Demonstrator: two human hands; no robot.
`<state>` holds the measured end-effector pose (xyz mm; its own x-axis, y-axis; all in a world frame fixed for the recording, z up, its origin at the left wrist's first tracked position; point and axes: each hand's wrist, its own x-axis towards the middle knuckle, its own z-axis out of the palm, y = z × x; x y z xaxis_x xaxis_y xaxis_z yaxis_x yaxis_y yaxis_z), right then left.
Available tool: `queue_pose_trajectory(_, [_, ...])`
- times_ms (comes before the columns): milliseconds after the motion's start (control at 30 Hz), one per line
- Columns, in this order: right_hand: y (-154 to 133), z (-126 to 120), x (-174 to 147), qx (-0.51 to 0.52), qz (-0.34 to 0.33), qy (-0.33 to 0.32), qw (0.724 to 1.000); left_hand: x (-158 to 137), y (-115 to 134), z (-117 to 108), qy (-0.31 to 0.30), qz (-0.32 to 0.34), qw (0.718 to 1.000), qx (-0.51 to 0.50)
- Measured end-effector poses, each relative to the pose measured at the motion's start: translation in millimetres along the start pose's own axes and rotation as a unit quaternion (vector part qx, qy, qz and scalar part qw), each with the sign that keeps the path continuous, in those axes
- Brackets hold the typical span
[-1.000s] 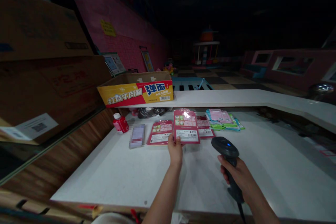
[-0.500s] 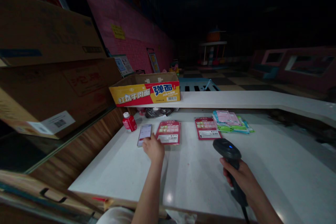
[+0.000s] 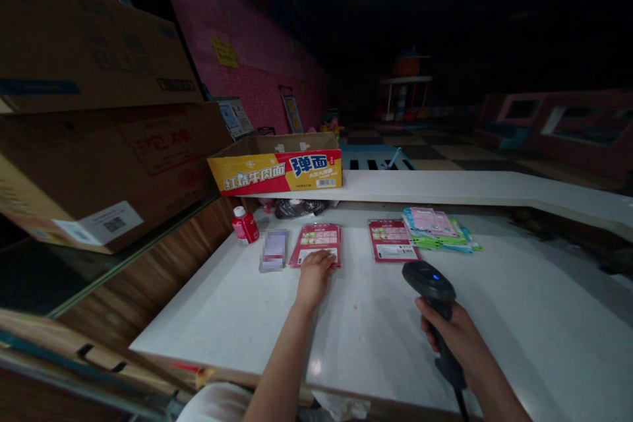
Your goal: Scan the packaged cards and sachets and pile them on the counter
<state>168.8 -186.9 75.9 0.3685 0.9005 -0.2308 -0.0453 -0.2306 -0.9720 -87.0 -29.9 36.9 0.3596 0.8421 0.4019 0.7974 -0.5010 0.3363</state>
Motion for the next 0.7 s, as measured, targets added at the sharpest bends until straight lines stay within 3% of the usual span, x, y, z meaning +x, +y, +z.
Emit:
queue_pose_trajectory(233, [5, -5, 7, 0.016, -0.003, -0.003, 1.0, -1, 16, -1, 0.036, 0.016, 0.999, -0.002])
queue_pose_trajectory(333, [7, -8, 11, 0.022, 0.01, -0.005, 1.0, 2, 41, 7, 0.062, 0.029, 0.997, -0.025])
queue_pose_trajectory(433, [10, -11, 12, 0.025, 0.003, 0.012, 1.0, 13, 72, 24, 0.032, 0.035, 0.997, -0.055])
queue_pose_trajectory(533, [10, -15, 10, 0.032, -0.007, 0.034, 0.999, 31, 98, 46, -0.004, -0.023, 0.997, -0.067])
queue_pose_trajectory(700, [6, -25, 7, 0.032, 0.002, 0.052, 0.998, 59, 119, 74, -0.012, -0.219, 0.976, 0.0])
